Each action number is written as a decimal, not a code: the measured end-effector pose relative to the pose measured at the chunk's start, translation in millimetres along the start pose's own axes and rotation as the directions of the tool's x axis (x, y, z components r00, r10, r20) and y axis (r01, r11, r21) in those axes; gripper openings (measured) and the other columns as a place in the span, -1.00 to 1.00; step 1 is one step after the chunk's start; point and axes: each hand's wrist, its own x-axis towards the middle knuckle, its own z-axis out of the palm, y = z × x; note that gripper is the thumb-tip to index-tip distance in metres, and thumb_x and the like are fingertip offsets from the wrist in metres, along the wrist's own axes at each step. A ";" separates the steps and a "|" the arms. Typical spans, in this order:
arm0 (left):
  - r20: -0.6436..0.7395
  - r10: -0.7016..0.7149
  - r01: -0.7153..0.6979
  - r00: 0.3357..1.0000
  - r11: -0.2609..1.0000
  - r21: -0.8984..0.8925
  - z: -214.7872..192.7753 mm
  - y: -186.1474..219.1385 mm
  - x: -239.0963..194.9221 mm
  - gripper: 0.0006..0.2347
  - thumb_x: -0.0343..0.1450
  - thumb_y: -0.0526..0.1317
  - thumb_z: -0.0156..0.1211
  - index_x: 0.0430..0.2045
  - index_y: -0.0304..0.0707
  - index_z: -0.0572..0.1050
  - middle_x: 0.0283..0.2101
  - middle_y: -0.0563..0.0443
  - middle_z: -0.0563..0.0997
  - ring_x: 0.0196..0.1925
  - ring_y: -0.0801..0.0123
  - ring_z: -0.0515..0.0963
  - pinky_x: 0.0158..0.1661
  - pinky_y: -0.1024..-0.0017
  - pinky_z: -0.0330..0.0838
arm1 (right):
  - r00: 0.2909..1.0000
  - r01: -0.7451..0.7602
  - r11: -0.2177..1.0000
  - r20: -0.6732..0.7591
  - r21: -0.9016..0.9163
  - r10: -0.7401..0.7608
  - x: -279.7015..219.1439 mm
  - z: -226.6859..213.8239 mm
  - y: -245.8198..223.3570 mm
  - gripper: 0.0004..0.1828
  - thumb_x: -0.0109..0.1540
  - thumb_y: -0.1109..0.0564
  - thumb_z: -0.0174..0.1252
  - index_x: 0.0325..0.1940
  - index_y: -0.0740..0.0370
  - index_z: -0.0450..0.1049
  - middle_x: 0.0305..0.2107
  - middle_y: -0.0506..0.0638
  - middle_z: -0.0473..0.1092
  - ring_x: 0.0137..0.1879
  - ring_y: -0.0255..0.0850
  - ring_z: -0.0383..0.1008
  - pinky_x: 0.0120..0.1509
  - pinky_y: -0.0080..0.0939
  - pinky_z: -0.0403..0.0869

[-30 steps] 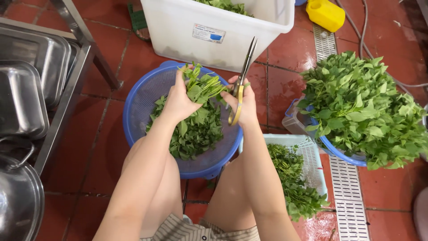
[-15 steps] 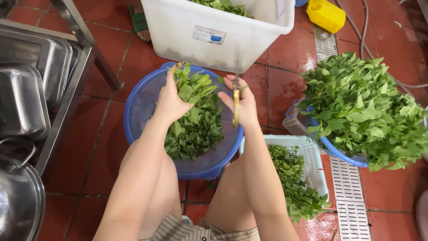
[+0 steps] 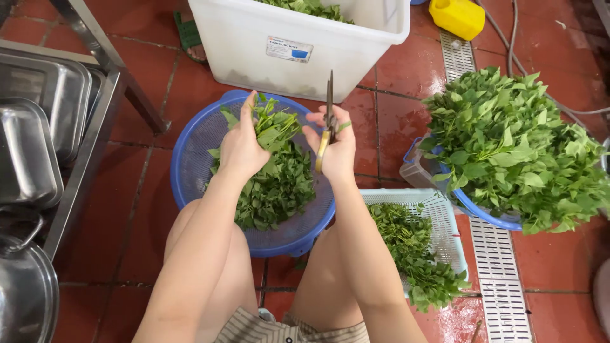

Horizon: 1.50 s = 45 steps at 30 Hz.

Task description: The person sits on the kitchen floor and trims leafy green vegetables with scissors, cutting off stems over a small basket. They grab bunches of greens from a large basin, snip the ends, and place the trimmed leaves into the basket or a nearby tub.

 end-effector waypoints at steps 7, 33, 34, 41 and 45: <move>0.014 0.090 -0.091 0.996 0.984 0.155 12.9 12.4 -6.8 0.02 0.08 -0.46 0.42 0.48 -0.15 -0.10 -0.17 -0.29 0.61 -0.12 -0.15 0.63 -0.11 0.08 0.53 | 1.000 -0.008 0.992 0.019 -0.126 0.010 -12.0 17.0 -15.2 -0.49 0.21 0.35 0.39 0.14 0.21 0.31 -0.16 -0.04 0.55 -0.04 -0.30 0.54 0.10 -0.24 0.52; -0.119 0.044 -0.102 0.992 0.834 -0.542 33.3 -3.6 -3.5 -0.12 0.26 -0.40 0.47 0.44 -0.24 -0.05 0.15 -0.19 0.56 0.16 0.14 0.63 0.14 0.29 0.51 | 0.836 -0.525 0.334 -0.402 -0.782 0.373 -19.7 -187.9 18.1 -0.77 0.24 0.17 0.41 -0.09 0.20 0.52 -0.33 0.16 0.53 -0.19 -0.06 0.55 -0.10 -0.16 0.43; -0.116 0.042 -0.099 0.992 0.833 -0.545 37.5 -10.1 -4.1 -0.12 0.26 -0.40 0.47 0.44 -0.24 -0.05 0.15 -0.19 0.56 0.16 0.14 0.63 0.14 0.29 0.51 | 0.834 -0.528 0.330 -0.404 -0.783 0.375 -25.7 -190.0 20.6 -0.77 0.24 0.17 0.41 -0.09 0.20 0.52 -0.33 0.16 0.53 -0.19 -0.06 0.55 -0.10 -0.16 0.43; 0.140 0.129 0.042 0.982 0.573 -0.818 55.0 3.2 -2.4 -0.18 0.24 -0.49 0.38 0.44 -0.23 0.08 0.17 0.01 0.49 0.19 0.36 0.50 0.20 0.38 0.42 | 0.938 -0.343 0.938 -0.037 0.046 0.344 -20.3 -130.3 -14.8 -0.71 0.31 0.21 0.21 0.05 0.16 0.28 0.10 0.25 0.49 -0.17 -0.22 0.58 -0.12 -0.27 0.56; 0.237 0.214 0.100 0.948 0.507 -0.856 48.3 22.4 -7.7 -0.14 0.23 -0.52 0.31 0.49 -0.13 0.05 0.16 0.04 0.46 0.15 0.42 0.47 0.17 0.43 0.40 | 0.926 -0.301 0.860 0.342 0.411 0.161 -16.0 -75.6 -45.1 -0.55 0.19 0.36 0.29 -0.01 0.07 0.22 0.30 0.06 0.36 0.03 -0.32 0.50 0.14 -0.26 0.51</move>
